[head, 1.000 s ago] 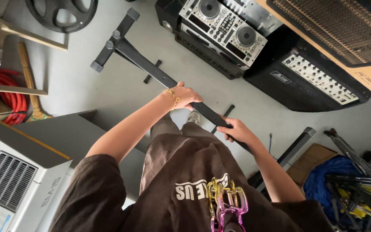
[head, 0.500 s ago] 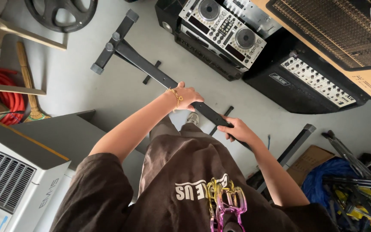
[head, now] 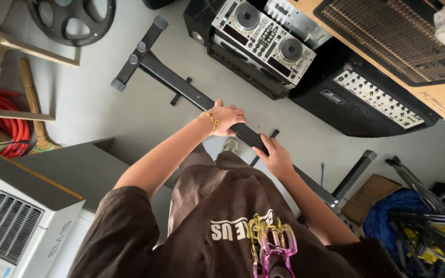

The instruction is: The person assembles a black metal frame by hand, aligning and joining two long bars with a central crossbar. They repeatedly adjust the fit and tighten the connection without using tools. The frame remains on the floor throughout the clip.

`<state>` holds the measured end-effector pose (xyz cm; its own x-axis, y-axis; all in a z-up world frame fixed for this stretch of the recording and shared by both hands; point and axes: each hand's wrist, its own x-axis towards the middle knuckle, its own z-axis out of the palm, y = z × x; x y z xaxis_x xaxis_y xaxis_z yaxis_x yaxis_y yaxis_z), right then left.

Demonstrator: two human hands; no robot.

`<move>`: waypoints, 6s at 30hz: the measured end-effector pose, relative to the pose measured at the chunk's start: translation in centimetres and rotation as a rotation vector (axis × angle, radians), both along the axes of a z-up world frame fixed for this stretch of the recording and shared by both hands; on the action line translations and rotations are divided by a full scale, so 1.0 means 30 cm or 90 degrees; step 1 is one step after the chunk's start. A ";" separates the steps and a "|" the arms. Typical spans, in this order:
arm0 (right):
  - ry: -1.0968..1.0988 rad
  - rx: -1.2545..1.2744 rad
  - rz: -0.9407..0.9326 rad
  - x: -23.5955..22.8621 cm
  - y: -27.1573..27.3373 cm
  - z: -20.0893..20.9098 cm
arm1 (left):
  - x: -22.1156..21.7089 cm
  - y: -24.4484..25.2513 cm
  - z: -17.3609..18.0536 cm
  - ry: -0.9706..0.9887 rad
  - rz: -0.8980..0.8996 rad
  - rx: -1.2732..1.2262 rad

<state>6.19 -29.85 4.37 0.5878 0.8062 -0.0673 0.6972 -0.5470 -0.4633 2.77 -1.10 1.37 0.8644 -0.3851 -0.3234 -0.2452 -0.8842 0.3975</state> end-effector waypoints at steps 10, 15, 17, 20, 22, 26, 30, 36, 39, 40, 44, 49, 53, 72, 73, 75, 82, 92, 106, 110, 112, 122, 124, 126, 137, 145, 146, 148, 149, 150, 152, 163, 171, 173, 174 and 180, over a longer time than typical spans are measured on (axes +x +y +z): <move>0.079 -0.111 -0.024 -0.023 -0.017 -0.012 | 0.027 -0.012 -0.110 -0.049 -0.046 -0.009; 0.004 -0.101 -0.017 -0.030 -0.019 -0.038 | -0.016 0.005 -0.058 -0.056 -0.040 -0.018; 0.028 -0.110 -0.025 -0.033 0.003 0.017 | -0.031 0.005 -0.057 -0.065 -0.032 -0.019; 0.058 -0.137 -0.028 -0.026 0.016 0.040 | -0.038 0.003 -0.090 -0.070 -0.018 -0.015; 0.064 -0.155 -0.027 -0.018 0.013 0.032 | -0.033 -0.002 -0.119 -0.068 -0.015 -0.012; 0.105 -0.166 -0.025 -0.016 -0.001 0.020 | -0.029 -0.013 -0.130 -0.058 -0.016 -0.015; 0.093 -0.151 -0.008 -0.032 -0.015 -0.002 | -0.042 -0.018 -0.120 -0.032 -0.024 -0.019; 0.155 -0.111 -0.012 -0.058 -0.010 0.015 | -0.053 -0.026 -0.160 -0.045 -0.048 -0.017; 0.208 -0.091 0.000 -0.047 -0.005 0.080 | -0.054 -0.030 -0.177 -0.043 -0.050 -0.037; 0.208 -0.090 0.000 -0.046 -0.016 0.096 | -0.056 -0.030 -0.175 -0.043 -0.051 -0.037; 0.220 -0.240 -0.072 -0.042 -0.105 0.029 | -0.054 -0.028 -0.164 -0.041 -0.037 -0.038; 0.213 -0.298 -0.109 -0.043 -0.103 0.022 | -0.057 -0.018 -0.150 -0.015 -0.035 -0.046; 0.186 -0.291 -0.094 -0.028 -0.107 -0.019 | -0.053 -0.007 -0.137 0.016 -0.028 -0.087; 0.265 -0.247 -0.105 -0.007 -0.107 -0.001 | -0.064 -0.002 -0.116 0.029 -0.019 -0.064; 0.264 -0.247 -0.106 -0.004 -0.109 -0.003 | -0.064 -0.006 -0.125 0.028 -0.020 -0.064; 0.249 -0.259 -0.093 0.008 -0.110 -0.011 | -0.055 -0.007 -0.142 0.033 -0.017 -0.057; 0.210 -0.309 -0.070 0.031 -0.082 0.007 | -0.053 0.008 -0.108 0.047 0.001 -0.064; 0.233 -0.276 -0.078 0.007 -0.067 0.034 | -0.057 0.005 -0.130 0.065 0.000 -0.053; 0.218 0.126 -0.194 0.293 0.037 0.397 | -0.044 0.013 -0.145 0.051 -0.006 -0.033; -0.150 0.326 -0.316 0.629 0.111 0.725 | -0.055 0.007 -0.095 0.039 0.023 -0.062; -0.320 0.455 -0.207 0.823 0.150 0.791 | -0.063 0.003 -0.068 0.011 0.040 -0.075; -0.573 0.467 -0.154 1.226 0.287 0.738 | -0.052 -0.013 -0.094 0.001 0.056 -0.089; -0.545 0.612 -0.125 1.052 0.307 0.759 | -0.046 -0.018 -0.095 -0.001 0.053 -0.087; -0.011 0.654 -0.073 0.742 0.326 0.782 | -0.058 -0.022 -0.046 -0.060 0.042 -0.013; 0.237 0.093 -0.143 -0.016 0.292 0.217 | -0.051 -0.009 -0.114 -0.037 0.018 -0.012; 0.070 -0.002 -0.057 -0.055 0.266 0.189 | -0.047 -0.019 -0.096 -0.021 0.014 0.007; 0.034 -0.006 -0.027 -0.066 0.274 0.208 | -0.047 -0.025 -0.091 -0.020 0.011 0.023; -0.001 -0.012 0.003 -0.079 0.290 0.222 | -0.044 -0.031 -0.089 -0.018 0.007 0.037; -0.030 -0.033 0.005 -0.080 0.297 0.217 | -0.042 -0.032 -0.092 -0.019 0.011 0.038; -0.061 -0.054 0.006 -0.080 0.305 0.212 | -0.036 -0.034 -0.096 -0.021 0.014 0.040; -0.103 -0.108 -0.020 -0.057 0.275 0.134 | -0.039 -0.032 -0.078 -0.017 0.016 0.034; -0.026 -0.138 -0.046 -0.067 0.345 0.206 | -0.014 -0.038 -0.072 -0.014 0.027 0.029; 0.059 -0.117 -0.231 -0.069 0.349 0.147 | -0.032 -0.029 -0.003 0.009 0.051 0.012; 0.137 -0.081 -0.256 -0.056 0.361 0.166 | -0.024 -0.040 -0.064 0.000 0.056 0.014; 0.213 -0.044 -0.283 -0.048 0.366 0.176 | -0.018 -0.048 -0.094 -0.009 0.059 0.016; 0.255 0.077 -0.211 0.012 0.247 0.186 | -0.022 -0.024 -0.050 0.024 0.036 -0.019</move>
